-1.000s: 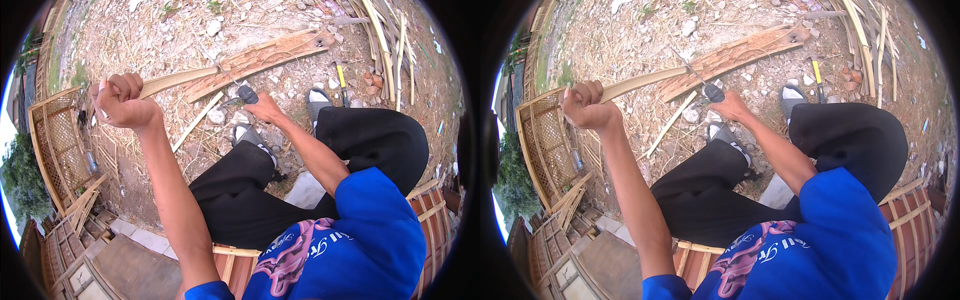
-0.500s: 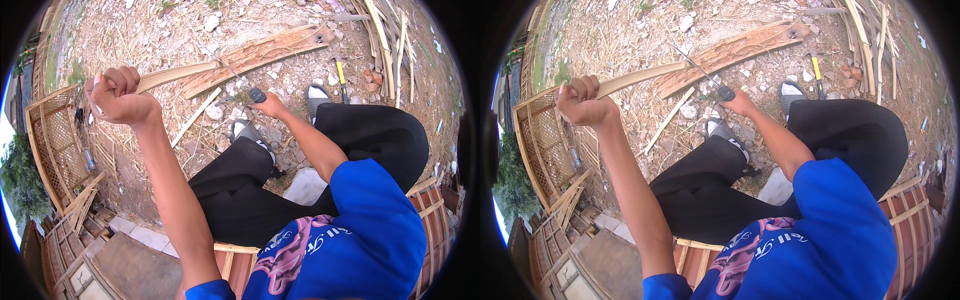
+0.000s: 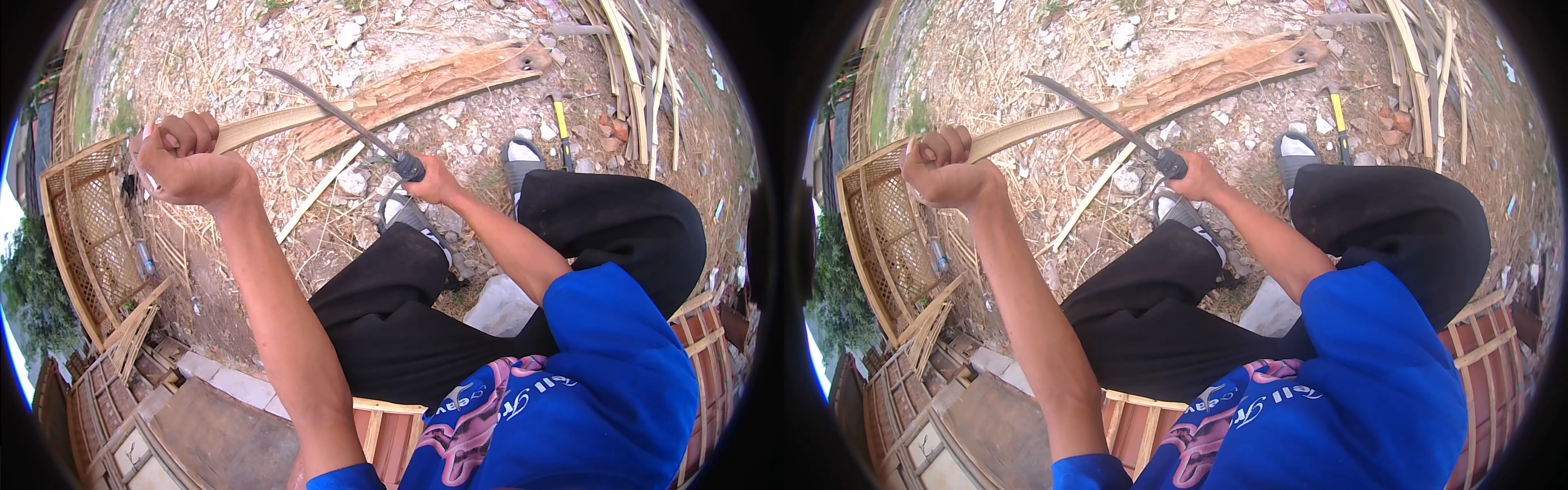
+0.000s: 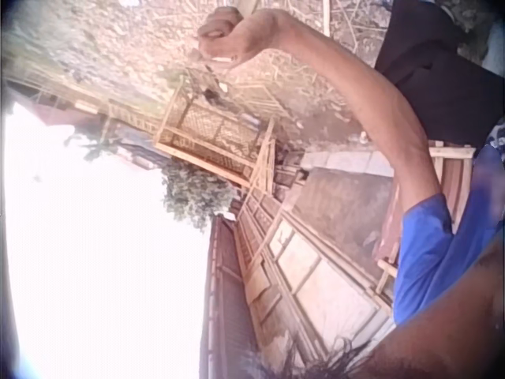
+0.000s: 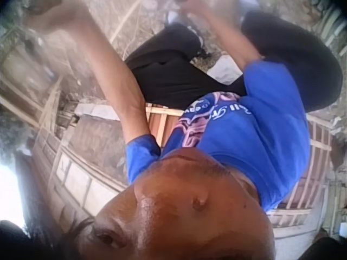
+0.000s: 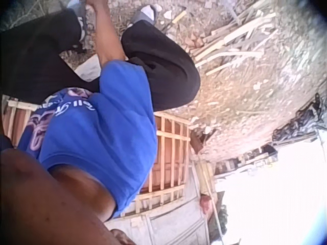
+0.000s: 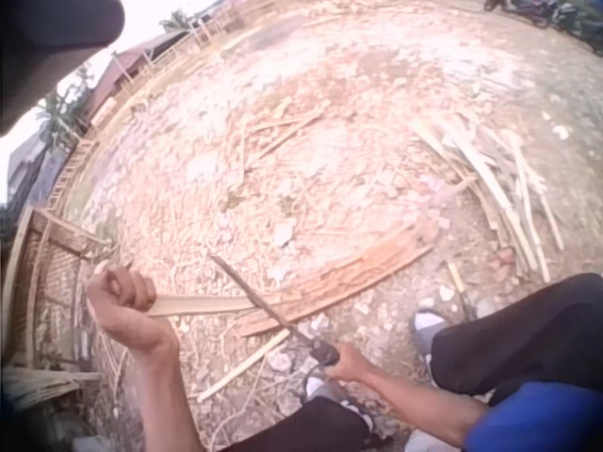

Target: The person scrapes a bamboo strip using a knife, sets the knife down to pick up and assemble bamboo strips by hand, and scrapes another bamboo strip with the knife.

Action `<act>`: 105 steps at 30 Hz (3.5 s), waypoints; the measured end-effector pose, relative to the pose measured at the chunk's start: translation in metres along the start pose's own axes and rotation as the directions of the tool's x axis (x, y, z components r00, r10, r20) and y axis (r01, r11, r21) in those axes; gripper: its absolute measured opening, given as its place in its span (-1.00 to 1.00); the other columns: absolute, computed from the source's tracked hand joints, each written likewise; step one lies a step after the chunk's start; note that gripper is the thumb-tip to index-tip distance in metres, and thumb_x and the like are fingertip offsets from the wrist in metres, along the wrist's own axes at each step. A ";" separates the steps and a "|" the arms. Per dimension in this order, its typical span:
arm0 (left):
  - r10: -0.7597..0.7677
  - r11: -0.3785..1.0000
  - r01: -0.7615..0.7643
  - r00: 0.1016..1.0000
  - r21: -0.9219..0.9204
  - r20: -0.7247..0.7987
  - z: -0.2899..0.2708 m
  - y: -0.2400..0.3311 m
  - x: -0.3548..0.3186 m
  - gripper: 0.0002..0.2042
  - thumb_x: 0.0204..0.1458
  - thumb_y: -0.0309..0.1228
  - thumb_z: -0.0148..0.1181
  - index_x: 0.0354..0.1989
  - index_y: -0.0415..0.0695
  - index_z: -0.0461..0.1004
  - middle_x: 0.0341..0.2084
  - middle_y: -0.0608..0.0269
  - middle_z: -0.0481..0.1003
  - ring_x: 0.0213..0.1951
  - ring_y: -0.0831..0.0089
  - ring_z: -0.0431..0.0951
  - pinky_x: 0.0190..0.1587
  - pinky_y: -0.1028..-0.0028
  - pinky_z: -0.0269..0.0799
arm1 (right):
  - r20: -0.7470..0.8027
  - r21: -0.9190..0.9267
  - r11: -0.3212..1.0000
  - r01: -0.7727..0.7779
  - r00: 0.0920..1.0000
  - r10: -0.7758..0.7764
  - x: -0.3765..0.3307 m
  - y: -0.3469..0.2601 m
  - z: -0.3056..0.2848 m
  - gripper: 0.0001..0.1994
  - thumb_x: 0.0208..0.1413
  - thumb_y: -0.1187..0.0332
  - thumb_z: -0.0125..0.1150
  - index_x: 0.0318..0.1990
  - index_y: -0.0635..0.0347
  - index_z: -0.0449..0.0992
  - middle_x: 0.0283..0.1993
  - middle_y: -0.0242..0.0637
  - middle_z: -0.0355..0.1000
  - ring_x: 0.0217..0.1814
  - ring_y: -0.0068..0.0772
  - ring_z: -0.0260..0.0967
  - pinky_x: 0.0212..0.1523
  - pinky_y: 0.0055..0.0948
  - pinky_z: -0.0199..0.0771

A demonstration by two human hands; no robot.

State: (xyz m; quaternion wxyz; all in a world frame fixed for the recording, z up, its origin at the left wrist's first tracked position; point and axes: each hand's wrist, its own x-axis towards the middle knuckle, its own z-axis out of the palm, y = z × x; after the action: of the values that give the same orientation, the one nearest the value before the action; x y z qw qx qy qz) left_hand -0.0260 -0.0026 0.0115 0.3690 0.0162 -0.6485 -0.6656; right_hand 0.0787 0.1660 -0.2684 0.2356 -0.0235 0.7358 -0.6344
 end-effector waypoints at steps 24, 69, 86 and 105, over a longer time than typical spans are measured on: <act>-0.018 0.999 0.017 0.999 -0.039 -0.037 -0.007 -0.007 0.005 -0.74 0.03 -0.40 -0.13 -0.63 0.02 -0.04 -0.81 0.45 -0.13 -0.72 0.62 -0.22 -0.62 0.48 -0.26 | -0.079 -0.091 0.975 -0.203 0.977 0.196 -0.017 0.082 -0.001 -0.68 -0.22 0.25 0.30 -0.27 0.22 0.56 -0.42 -0.07 0.52 -0.39 -0.11 0.47 -0.25 -0.30 0.46; -0.027 0.971 0.093 0.959 0.222 -0.282 0.006 0.005 -0.008 -0.60 0.23 -0.25 -0.34 -0.68 0.05 -0.18 -0.81 0.45 -0.15 -0.66 0.53 -0.18 -0.55 0.43 -0.19 | 0.083 0.168 0.979 0.115 0.988 -0.131 -0.011 -0.071 0.027 -0.66 -0.24 0.28 0.28 -0.26 0.27 0.52 -0.44 -0.08 0.51 -0.42 -0.24 0.45 -0.28 -0.31 0.43; -0.040 0.973 0.103 0.957 0.207 -0.286 0.001 -0.001 -0.004 -0.65 0.21 -0.26 -0.34 -0.65 0.04 -0.16 -0.79 0.45 -0.12 -0.66 0.53 -0.15 -0.55 0.44 -0.12 | 0.151 0.446 0.752 -0.485 0.869 0.471 -0.010 -0.007 0.038 -0.69 -0.21 0.24 0.27 -0.38 0.31 0.48 -0.57 -0.16 0.44 -0.51 -0.21 0.38 -0.34 -0.27 0.43; -0.040 0.973 0.105 0.954 0.205 -0.298 -0.001 0.000 -0.004 -0.65 0.18 -0.28 -0.33 -0.66 0.05 -0.17 -0.80 0.46 -0.13 -0.67 0.54 -0.17 -0.56 0.43 -0.17 | -0.021 0.072 0.938 -0.338 0.940 0.340 -0.004 0.025 0.019 -0.72 -0.26 0.25 0.27 -0.42 0.28 0.50 -0.58 -0.23 0.41 -0.51 -0.38 0.34 -0.40 -0.35 0.36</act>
State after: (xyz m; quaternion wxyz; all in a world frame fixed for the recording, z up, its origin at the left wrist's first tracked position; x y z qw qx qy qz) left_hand -0.0227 -0.0017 0.0096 0.4318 0.1788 -0.6551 -0.5937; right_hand 0.0957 0.1545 -0.2929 0.3298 0.1220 0.7109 -0.6090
